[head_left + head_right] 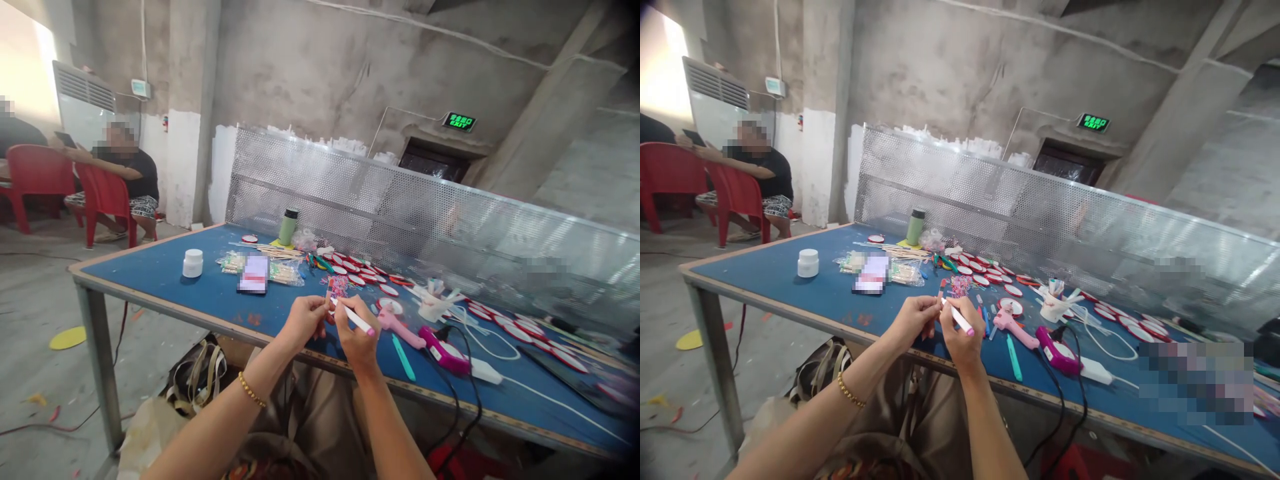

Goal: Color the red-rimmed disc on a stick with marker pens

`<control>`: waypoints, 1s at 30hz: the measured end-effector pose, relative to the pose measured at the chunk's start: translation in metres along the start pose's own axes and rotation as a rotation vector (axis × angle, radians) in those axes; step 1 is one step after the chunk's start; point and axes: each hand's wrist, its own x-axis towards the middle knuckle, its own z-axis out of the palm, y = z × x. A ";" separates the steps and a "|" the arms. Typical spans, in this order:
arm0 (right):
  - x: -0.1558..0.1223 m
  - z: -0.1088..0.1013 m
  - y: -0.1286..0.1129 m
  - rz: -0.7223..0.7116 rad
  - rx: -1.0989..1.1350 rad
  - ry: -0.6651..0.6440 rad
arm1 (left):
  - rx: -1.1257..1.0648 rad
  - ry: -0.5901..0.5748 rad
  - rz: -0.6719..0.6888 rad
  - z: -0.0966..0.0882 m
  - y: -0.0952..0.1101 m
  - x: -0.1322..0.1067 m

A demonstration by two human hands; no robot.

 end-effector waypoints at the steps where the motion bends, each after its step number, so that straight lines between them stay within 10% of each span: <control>1: 0.000 0.000 0.000 -0.001 -0.003 0.001 | 0.012 -0.001 0.002 0.000 0.000 0.000; 30: -0.001 0.003 0.000 0.026 -0.040 -0.019 | 0.137 -0.005 -0.004 0.003 0.002 -0.004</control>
